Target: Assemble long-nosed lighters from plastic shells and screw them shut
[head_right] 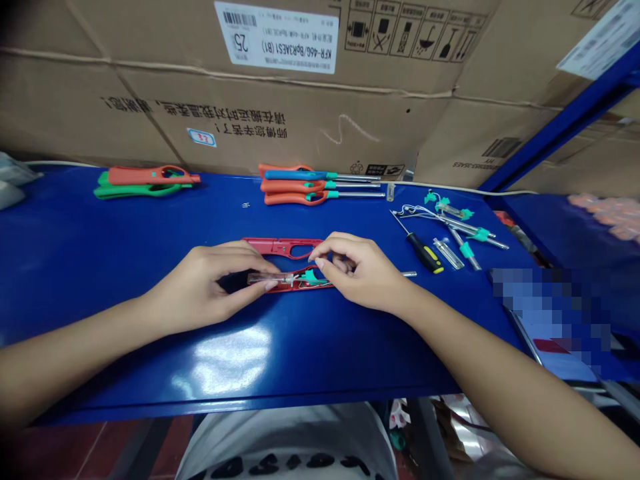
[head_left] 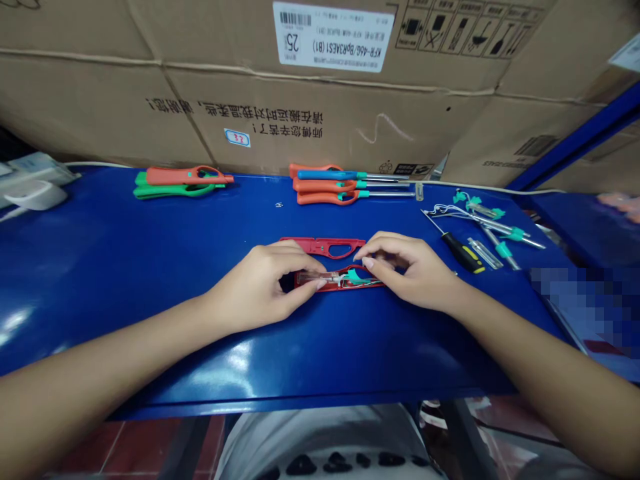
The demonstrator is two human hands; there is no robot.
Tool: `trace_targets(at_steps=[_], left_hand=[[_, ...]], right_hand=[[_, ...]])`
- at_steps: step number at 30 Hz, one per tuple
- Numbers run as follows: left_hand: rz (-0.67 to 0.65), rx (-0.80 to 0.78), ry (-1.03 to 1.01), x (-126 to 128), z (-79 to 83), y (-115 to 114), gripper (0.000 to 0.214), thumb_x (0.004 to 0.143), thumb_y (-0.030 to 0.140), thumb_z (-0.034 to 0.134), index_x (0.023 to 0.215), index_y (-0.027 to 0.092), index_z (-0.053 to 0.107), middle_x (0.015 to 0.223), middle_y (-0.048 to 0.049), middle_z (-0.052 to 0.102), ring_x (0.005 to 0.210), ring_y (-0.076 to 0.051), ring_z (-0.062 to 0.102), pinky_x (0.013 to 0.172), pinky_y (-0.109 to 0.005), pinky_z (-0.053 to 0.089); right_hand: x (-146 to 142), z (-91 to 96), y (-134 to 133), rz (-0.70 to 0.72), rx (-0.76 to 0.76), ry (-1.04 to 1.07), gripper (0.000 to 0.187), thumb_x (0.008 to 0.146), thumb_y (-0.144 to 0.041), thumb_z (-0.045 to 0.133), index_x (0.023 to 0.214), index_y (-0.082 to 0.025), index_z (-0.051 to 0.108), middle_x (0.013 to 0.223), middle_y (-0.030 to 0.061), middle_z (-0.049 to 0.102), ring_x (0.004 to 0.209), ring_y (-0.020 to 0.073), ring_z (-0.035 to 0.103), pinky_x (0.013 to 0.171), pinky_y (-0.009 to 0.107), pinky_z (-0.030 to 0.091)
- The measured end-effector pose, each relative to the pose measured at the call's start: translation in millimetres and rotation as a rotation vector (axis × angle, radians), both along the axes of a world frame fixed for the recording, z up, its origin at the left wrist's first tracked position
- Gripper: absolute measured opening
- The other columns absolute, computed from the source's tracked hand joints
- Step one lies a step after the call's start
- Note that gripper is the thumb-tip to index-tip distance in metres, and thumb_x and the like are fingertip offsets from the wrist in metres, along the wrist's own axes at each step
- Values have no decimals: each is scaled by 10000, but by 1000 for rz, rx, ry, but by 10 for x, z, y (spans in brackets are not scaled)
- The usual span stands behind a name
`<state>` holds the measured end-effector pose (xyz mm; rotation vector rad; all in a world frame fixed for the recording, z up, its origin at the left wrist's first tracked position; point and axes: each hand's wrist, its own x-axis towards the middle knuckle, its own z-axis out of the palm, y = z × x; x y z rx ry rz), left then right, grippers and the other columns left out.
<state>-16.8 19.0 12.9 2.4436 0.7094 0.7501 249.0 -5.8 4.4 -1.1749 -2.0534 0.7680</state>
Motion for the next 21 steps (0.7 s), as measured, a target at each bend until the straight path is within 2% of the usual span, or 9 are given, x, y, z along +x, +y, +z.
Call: trace_targets(at_steps=[3,6,13,17,21], left_hand=[[-11,26,23,2,-24,-6,133,931,205,672,1023,185,765,939,-24,780,872,-165,683,852,-303,529],[-23,37,58,1,-45,-3,127,933,222,672,1017,189,762,940,-25,774,873,-174,672,859,-327,518],[-14,53,126,-3,-51,12,113,905,217,683,968,173,766,939,-45,746,902,-206,653,866,-374,506],[-3,37,138,-13,-41,15,149,938,250,655,994,183,775,945,-44,739,898,-192,662,844,-346,522],[-8,-17,151,-26,-50,15,150,957,255,645,993,197,779,944,-25,741,837,-149,687,775,-282,530]], right_hand=[[24,-10,-3,76,167,-126,149,960,-196,583,1040,-186,709,930,43,655,731,125,575,664,277,459],[38,-7,-14,137,230,-203,172,960,-170,571,1083,-194,689,1032,69,681,955,185,626,823,325,496],[55,3,3,205,305,-307,197,976,-215,563,1109,-179,703,1076,95,675,1012,218,591,893,387,505],[78,39,-30,275,323,-395,293,982,-244,565,1238,-225,708,1361,117,620,1185,252,574,1001,462,474],[96,92,-79,352,296,-493,412,982,-303,586,1392,-284,628,1570,120,469,1399,314,462,1122,568,386]])
